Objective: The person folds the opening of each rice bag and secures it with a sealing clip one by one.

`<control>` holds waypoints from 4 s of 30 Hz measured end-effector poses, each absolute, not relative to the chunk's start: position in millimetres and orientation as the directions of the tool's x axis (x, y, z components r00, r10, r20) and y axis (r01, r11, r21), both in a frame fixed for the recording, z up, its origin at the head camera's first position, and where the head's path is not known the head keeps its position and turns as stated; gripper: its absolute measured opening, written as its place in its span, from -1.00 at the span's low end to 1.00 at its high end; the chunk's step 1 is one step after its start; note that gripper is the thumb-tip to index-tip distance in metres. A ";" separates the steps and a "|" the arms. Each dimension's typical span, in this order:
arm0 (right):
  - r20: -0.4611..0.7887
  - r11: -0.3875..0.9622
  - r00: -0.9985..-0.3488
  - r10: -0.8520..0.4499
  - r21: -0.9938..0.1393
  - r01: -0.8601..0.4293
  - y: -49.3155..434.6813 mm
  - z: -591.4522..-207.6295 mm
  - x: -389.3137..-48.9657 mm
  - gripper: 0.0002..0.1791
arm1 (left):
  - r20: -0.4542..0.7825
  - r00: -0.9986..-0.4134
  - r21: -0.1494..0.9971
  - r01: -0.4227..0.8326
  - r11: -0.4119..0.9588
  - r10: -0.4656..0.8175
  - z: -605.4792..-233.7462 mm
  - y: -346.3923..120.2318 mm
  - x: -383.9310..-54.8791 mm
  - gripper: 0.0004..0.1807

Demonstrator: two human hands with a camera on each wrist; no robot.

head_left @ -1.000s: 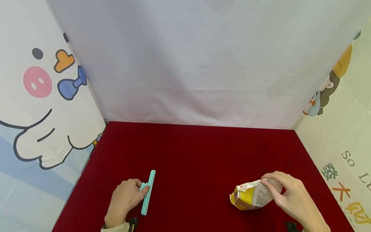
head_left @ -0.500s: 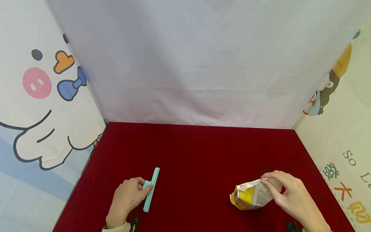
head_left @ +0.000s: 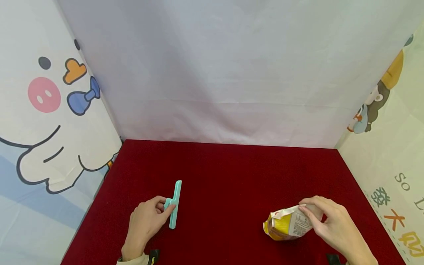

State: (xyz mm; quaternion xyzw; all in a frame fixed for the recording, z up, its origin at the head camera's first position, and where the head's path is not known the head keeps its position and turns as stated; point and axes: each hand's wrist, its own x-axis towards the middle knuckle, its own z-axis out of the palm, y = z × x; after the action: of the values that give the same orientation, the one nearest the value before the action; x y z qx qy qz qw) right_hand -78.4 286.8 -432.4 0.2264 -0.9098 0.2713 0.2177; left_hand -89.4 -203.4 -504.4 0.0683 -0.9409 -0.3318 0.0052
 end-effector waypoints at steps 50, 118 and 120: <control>0.512 0.743 -0.807 -0.294 -0.409 -0.530 289.3 -431.8 -77.2 -0.53 | 0.704 -0.700 0.558 0.443 0.701 -0.118 -518.4 -184.5 -99.1 -0.59; 0.508 0.754 -0.803 -0.311 -0.383 -0.534 290.4 -428.9 -76.4 -0.54 | 0.724 -0.672 0.419 0.609 0.674 0.157 -509.3 -133.6 -103.2 -0.65; 0.507 0.755 -0.805 -0.309 -0.384 -0.532 289.9 -428.7 -76.3 -0.54 | 0.722 -0.673 0.416 0.607 0.677 0.161 -508.2 -133.1 -103.1 -0.65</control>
State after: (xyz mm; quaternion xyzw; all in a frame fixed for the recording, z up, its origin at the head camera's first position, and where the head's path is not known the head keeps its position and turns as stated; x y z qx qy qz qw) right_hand -76.3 289.9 -428.7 0.2303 -0.9126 0.2638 0.2111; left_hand -103.1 -133.1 -508.2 -0.2254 -0.8519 -0.3328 0.3356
